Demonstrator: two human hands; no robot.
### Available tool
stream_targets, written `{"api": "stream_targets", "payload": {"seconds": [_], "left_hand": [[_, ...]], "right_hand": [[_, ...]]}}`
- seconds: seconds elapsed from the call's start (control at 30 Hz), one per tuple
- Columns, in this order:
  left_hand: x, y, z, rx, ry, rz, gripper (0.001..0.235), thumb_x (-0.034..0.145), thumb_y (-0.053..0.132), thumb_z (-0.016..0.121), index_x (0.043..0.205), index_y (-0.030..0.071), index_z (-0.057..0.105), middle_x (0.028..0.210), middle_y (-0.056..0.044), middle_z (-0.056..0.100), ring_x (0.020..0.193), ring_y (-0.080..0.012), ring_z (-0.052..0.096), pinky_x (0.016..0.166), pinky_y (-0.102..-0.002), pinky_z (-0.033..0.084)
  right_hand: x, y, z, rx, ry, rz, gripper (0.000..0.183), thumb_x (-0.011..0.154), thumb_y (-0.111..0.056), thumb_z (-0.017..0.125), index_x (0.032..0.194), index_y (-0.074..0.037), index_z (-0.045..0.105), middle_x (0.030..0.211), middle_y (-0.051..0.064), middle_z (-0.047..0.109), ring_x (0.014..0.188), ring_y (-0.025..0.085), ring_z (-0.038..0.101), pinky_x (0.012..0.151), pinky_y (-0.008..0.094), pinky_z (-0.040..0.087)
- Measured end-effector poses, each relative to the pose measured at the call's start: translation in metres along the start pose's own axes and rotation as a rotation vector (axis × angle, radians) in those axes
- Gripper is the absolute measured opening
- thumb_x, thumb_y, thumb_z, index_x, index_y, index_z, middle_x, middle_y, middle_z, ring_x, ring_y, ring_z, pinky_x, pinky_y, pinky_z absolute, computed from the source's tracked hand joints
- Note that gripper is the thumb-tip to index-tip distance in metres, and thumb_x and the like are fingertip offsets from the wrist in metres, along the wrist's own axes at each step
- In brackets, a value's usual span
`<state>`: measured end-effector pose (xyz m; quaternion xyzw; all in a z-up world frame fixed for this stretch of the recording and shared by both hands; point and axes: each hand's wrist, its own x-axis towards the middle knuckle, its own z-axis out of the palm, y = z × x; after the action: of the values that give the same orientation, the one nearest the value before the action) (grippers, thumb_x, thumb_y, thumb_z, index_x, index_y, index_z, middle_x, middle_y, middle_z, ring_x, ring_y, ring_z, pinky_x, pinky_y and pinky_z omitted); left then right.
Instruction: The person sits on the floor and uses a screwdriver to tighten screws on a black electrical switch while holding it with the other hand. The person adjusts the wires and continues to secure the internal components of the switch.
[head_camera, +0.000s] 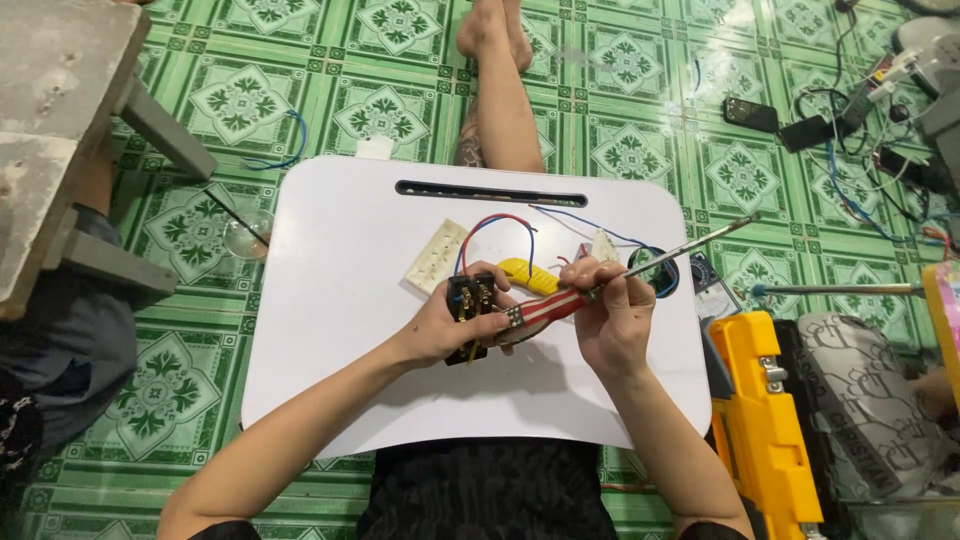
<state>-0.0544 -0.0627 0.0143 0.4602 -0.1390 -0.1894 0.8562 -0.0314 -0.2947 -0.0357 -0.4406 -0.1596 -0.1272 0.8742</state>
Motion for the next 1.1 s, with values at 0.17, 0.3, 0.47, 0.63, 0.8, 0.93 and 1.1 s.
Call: {"api": "stream_targets", "payload": {"seconds": [0.17, 0.3, 0.47, 0.63, 0.8, 0.93, 1.1], "left_hand": [[0.000, -0.013, -0.004, 0.257, 0.036, 0.096, 0.045, 0.078, 0.011, 0.089, 0.112, 0.003, 0.061, 0.095, -0.013, 0.072, 0.080, -0.0163, 0.072, 0.067, -0.030, 0.061], [-0.005, -0.027, -0.004, 0.411, 0.085, 0.184, 0.044, 0.079, 0.014, 0.090, 0.114, 0.008, 0.064, 0.099, -0.013, 0.077, 0.089, -0.0153, 0.070, 0.081, -0.031, 0.061], [0.006, -0.013, -0.017, 0.171, 0.179, 0.196, 0.043, 0.085, 0.004, 0.080, 0.119, 0.003, 0.054, 0.107, -0.019, 0.075, 0.091, -0.0169, 0.072, 0.078, -0.031, 0.065], [0.012, 0.011, -0.052, 0.026, 0.388, 0.199, 0.046, 0.089, 0.022, 0.078, 0.122, 0.011, 0.048, 0.104, -0.011, 0.072, 0.084, -0.0161, 0.069, 0.069, -0.029, 0.062], [0.026, 0.020, -0.103, 0.062, 0.473, 0.298, 0.042, 0.091, 0.030, 0.077, 0.120, 0.013, 0.053, 0.094, -0.008, 0.072, 0.082, -0.0137, 0.069, 0.067, -0.025, 0.057], [0.026, 0.017, -0.104, -0.016, 0.520, 0.304, 0.039, 0.092, 0.033, 0.075, 0.119, 0.014, 0.053, 0.091, -0.012, 0.075, 0.078, -0.0149, 0.073, 0.066, -0.025, 0.057], [0.023, 0.013, -0.097, -0.074, 0.545, 0.243, 0.039, 0.090, 0.032, 0.077, 0.118, 0.015, 0.057, 0.091, -0.016, 0.075, 0.073, -0.0156, 0.071, 0.062, -0.025, 0.054]], "right_hand": [[0.006, -0.019, 0.001, 0.031, 0.149, 0.093, 0.025, 0.108, -0.027, 0.052, 0.116, -0.012, 0.071, 0.093, 0.012, 0.071, 0.101, 0.033, 0.070, 0.100, 0.050, 0.054], [0.029, -0.038, -0.023, 0.001, 0.197, -0.036, 0.024, 0.107, -0.033, 0.054, 0.116, -0.023, 0.073, 0.106, 0.005, 0.076, 0.106, 0.025, 0.073, 0.112, 0.047, 0.052], [0.042, -0.075, -0.009, -0.435, 0.006, -0.213, 0.029, 0.112, -0.019, 0.047, 0.130, -0.006, 0.065, 0.069, 0.009, 0.058, 0.056, 0.020, 0.060, 0.076, 0.041, 0.057], [0.051, -0.074, -0.002, -0.907, -0.238, -0.295, 0.017, 0.100, 0.000, 0.065, 0.114, 0.004, 0.075, 0.063, 0.007, 0.050, 0.052, 0.013, 0.050, 0.056, 0.031, 0.045], [0.044, -0.053, 0.015, -1.009, -0.309, -0.253, 0.016, 0.092, -0.002, 0.074, 0.106, -0.005, 0.081, 0.046, -0.001, 0.040, 0.044, 0.010, 0.035, 0.050, 0.023, 0.035], [0.037, -0.052, 0.010, -0.948, -0.294, -0.224, 0.017, 0.089, -0.001, 0.074, 0.105, -0.003, 0.081, 0.041, -0.003, 0.034, 0.041, 0.010, 0.032, 0.048, 0.022, 0.033], [0.033, -0.056, 0.009, -0.965, -0.374, -0.239, 0.016, 0.084, 0.001, 0.076, 0.099, -0.004, 0.082, 0.040, -0.002, 0.028, 0.043, 0.008, 0.032, 0.050, 0.020, 0.035]]}}
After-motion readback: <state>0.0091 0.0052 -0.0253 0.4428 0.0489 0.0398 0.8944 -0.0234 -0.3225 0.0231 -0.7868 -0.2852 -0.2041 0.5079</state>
